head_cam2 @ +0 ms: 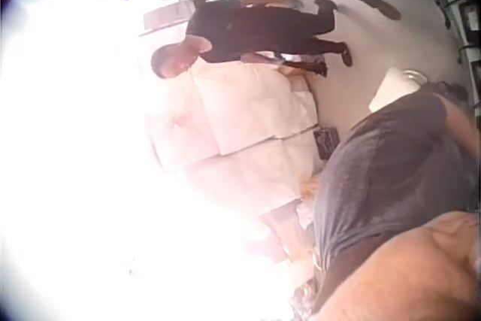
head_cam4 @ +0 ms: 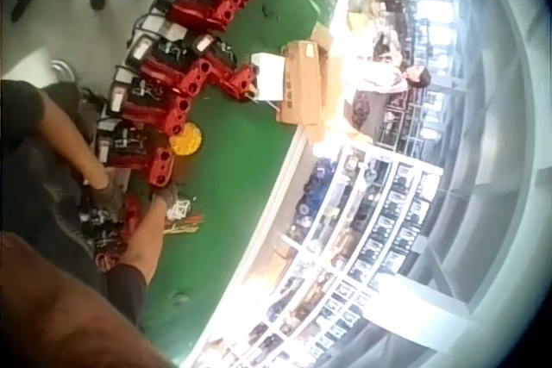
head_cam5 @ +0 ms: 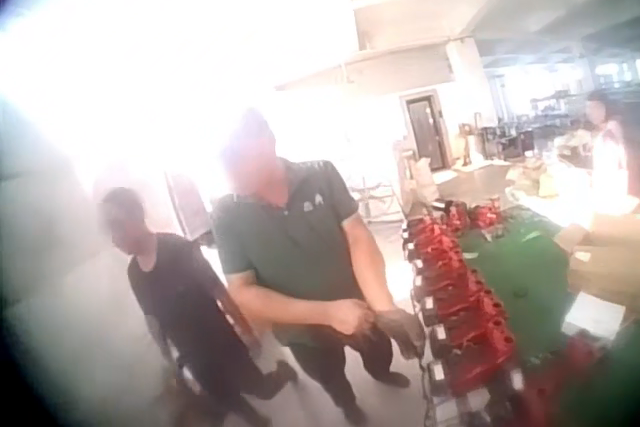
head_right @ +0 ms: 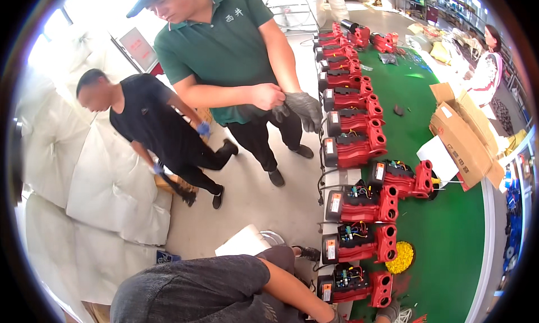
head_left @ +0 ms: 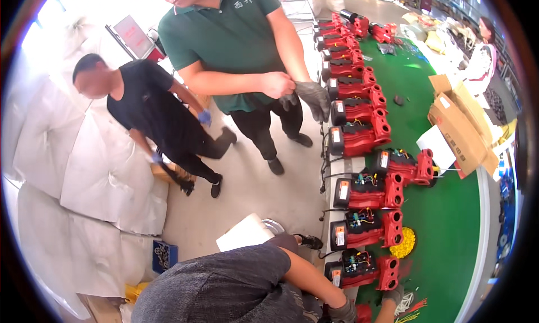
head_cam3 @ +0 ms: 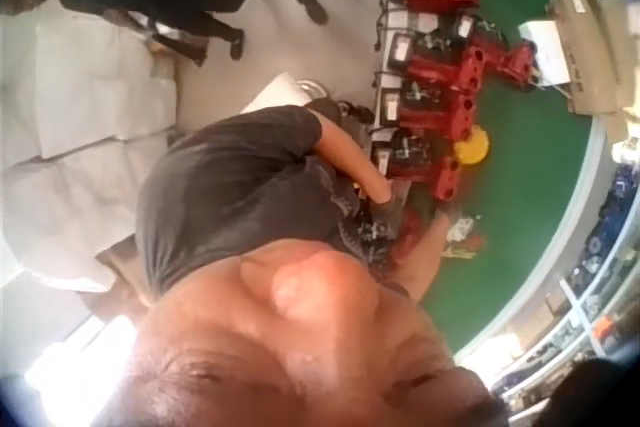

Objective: The person assembles electric water pumps by connecting wires into the motor terminal boxes and tightening screws with a screwdriver.

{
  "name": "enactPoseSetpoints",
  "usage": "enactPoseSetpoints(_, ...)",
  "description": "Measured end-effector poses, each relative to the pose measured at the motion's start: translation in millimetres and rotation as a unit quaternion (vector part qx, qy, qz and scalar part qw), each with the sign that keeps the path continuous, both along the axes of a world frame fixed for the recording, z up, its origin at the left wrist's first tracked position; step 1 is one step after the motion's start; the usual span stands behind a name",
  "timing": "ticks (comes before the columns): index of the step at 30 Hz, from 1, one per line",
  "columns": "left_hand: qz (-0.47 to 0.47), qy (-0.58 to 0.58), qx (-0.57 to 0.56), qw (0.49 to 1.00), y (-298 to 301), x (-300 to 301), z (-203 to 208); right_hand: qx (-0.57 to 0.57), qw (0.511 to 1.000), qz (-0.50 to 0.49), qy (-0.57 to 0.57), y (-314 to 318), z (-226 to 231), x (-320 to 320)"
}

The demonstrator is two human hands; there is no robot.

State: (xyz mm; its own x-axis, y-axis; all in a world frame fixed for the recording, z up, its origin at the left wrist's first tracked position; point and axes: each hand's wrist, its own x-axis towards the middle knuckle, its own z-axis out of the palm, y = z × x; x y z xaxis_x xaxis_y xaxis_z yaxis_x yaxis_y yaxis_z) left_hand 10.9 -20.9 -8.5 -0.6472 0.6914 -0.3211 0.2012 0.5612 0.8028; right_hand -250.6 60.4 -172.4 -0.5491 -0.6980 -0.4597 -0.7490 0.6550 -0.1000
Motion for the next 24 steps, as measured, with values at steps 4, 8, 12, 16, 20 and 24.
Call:
enactPoseSetpoints(4, 0.072, 0.299, 0.174, 0.936, 36, 2, -61, -0.058, 0.971, -0.080, -0.216, -7, -16, 22)
enactPoseSetpoints(8, 0.111, 0.183, 0.179, 0.960, -1, 11, -39, 0.050, 0.987, -0.143, -0.046, -57, 91, 64)
enactPoseSetpoints(12, 0.106, 0.073, 0.237, 0.963, -23, 12, -34, -0.083, 0.976, -0.195, -0.047, -57, 221, 63)
enactPoseSetpoints(16, 0.215, 0.036, 0.357, 0.909, -44, 12, -24, -0.276, 0.827, -0.434, -0.229, 26, 299, 103)
enactPoseSetpoints(20, 0.231, -0.174, 0.402, 0.869, -59, -14, 12, -0.562, 0.673, -0.411, -0.247, 82, 295, 190)
enactPoseSetpoints(24, 0.214, -0.214, 0.447, 0.842, -44, -33, 77, -0.581, 0.604, -0.506, -0.204, 91, 297, 264)
